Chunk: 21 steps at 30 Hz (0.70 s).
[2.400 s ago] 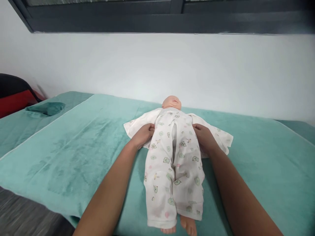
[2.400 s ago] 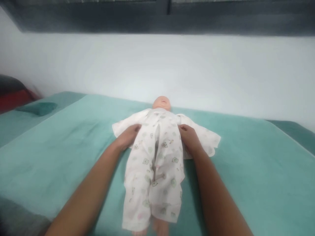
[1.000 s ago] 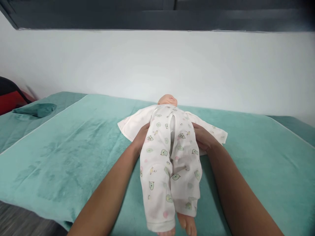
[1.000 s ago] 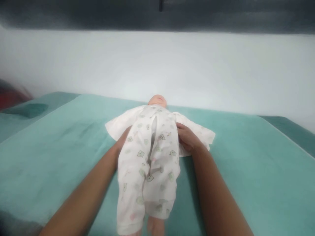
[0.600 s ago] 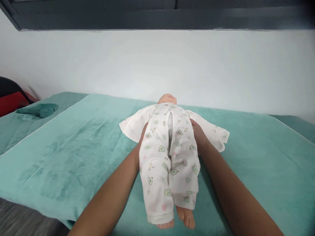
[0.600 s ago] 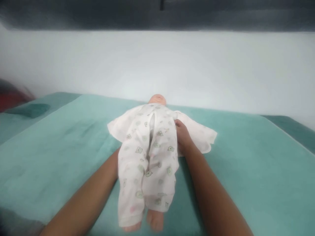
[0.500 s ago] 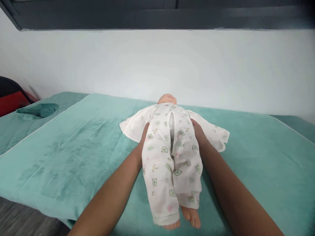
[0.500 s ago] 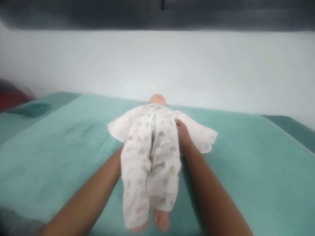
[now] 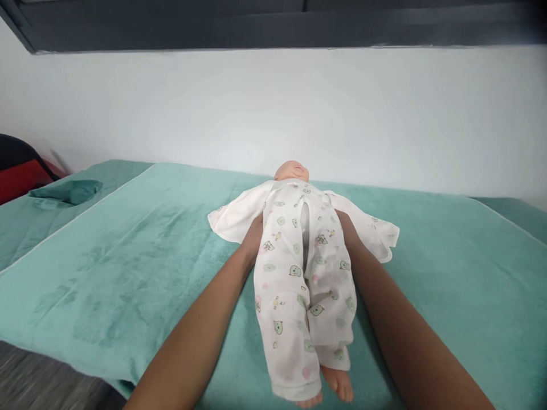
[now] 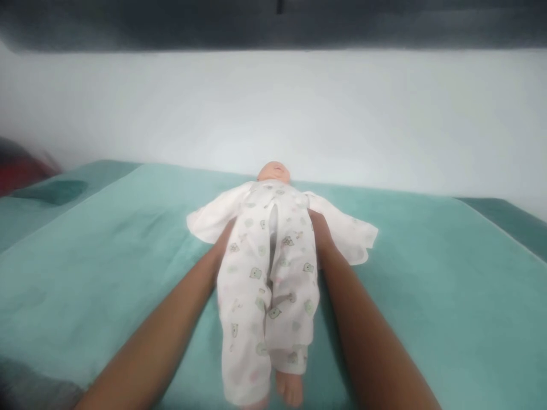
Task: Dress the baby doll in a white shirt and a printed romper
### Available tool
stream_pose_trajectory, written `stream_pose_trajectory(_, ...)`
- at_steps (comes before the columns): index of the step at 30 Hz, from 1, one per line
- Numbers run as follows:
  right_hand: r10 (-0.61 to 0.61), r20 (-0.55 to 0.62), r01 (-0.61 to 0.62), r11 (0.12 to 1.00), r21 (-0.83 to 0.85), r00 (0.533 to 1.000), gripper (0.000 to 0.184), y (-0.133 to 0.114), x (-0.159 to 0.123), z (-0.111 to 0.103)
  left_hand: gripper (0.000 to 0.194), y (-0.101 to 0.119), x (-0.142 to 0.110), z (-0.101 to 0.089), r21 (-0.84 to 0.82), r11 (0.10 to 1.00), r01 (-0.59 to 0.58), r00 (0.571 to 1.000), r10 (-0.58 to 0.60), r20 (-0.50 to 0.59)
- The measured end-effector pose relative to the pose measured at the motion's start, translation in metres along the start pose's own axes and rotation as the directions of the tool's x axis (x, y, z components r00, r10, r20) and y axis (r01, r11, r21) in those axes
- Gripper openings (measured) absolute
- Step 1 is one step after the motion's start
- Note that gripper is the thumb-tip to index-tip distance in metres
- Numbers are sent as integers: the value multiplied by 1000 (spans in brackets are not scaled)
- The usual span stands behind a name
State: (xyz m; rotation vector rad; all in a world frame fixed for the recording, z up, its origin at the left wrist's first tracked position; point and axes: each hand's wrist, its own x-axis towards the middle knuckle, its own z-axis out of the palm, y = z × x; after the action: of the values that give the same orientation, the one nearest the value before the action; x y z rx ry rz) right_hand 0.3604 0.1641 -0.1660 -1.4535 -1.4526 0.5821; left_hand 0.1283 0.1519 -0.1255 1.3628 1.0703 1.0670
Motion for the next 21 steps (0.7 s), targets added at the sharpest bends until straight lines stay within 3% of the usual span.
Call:
stream_pose_trajectory(7,26,22,-29,990,135,999,14,0,-1,-1,22,-11,11,-11,-69,995,74,988,-64,140)
stream_pose_trajectory(13,47,-17,-44,989,141,999,21,-8,-4,1,29,-18,14,-13,-156,985,68,986,-42,164)
stream_pose_trajectory(16,66,-18,-63,987,146,998,24,-8,-4,3,27,-12,11,-8,-129,991,35,994,-22,105)
stream_pose_trajectory(21,51,-36,-45,988,151,998,25,-8,-2,5,8,2,6,1,33,999,2,996,1,-89)
